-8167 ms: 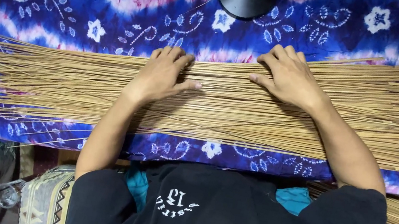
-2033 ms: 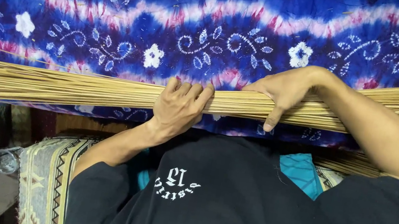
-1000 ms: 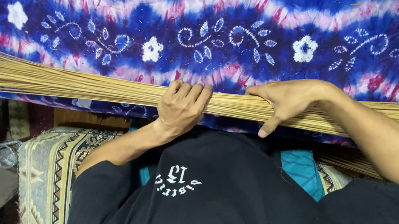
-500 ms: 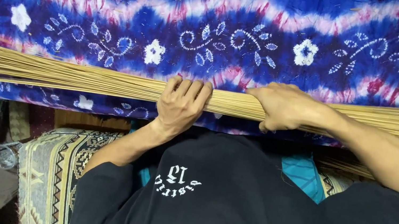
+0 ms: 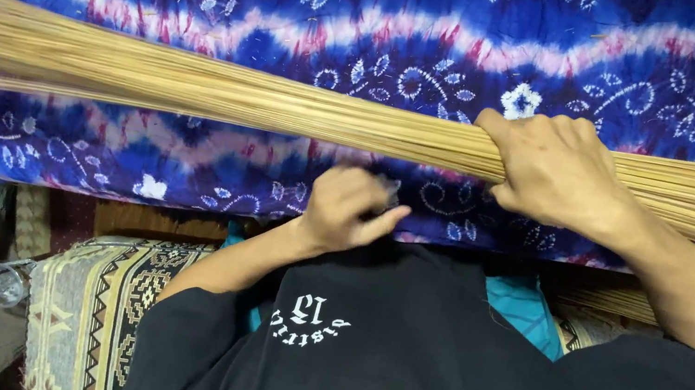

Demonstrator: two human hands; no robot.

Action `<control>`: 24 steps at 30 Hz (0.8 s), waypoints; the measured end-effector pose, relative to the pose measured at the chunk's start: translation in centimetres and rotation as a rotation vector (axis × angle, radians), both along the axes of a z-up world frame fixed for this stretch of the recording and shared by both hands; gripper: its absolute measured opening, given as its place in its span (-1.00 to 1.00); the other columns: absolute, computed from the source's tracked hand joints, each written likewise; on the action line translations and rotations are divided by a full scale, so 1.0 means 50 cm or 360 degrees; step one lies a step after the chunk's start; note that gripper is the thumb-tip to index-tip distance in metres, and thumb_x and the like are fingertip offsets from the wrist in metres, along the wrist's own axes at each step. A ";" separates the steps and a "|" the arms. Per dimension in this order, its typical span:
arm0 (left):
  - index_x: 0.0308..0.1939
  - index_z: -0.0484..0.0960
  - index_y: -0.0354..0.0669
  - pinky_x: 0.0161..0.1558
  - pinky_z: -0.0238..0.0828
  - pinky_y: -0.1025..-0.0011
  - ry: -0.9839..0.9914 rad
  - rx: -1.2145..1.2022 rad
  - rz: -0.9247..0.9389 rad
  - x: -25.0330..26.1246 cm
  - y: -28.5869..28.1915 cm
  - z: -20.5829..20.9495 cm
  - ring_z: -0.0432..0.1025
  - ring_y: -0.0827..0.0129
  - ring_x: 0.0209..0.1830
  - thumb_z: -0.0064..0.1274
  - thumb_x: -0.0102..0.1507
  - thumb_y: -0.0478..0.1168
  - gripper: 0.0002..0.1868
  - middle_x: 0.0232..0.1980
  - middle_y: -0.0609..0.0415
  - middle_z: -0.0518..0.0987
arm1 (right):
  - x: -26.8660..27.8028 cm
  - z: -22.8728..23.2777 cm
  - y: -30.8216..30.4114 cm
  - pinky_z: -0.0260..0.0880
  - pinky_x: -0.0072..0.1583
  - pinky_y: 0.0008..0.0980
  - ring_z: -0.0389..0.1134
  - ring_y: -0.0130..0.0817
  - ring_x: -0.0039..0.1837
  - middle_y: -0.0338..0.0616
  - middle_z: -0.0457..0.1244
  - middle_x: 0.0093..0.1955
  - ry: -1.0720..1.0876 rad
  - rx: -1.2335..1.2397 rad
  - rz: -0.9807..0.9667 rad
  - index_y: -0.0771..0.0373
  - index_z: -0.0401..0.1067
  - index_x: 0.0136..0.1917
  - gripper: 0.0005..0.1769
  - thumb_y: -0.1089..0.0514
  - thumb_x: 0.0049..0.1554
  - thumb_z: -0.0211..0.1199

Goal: Gathering, aligning, and tying long bamboo sticks into a large bundle

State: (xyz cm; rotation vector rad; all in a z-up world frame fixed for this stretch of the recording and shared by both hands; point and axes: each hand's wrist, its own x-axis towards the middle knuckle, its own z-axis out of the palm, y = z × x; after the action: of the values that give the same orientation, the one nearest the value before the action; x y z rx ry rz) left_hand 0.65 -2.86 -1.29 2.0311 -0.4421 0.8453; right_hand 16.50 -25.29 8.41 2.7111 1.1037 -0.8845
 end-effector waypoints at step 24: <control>-0.14 0.28 0.01 0.60 -0.13 0.08 0.0333 -0.2563 -0.0846 0.166 -0.071 0.045 0.36 0.36 0.19 -0.05 0.29 -0.32 -0.82 -0.17 0.19 0.42 | -0.026 -0.038 0.040 0.42 -0.01 -0.34 0.37 -0.33 -0.18 -0.31 0.25 -0.23 -0.1389 0.0700 0.0318 0.10 0.40 0.27 -0.14 0.07 -0.35 0.50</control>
State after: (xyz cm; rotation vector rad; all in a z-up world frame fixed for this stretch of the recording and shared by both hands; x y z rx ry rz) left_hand 8.94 -6.40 0.99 0.4395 -0.0540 0.3482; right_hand 15.22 -23.27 6.50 2.6944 1.3727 0.6077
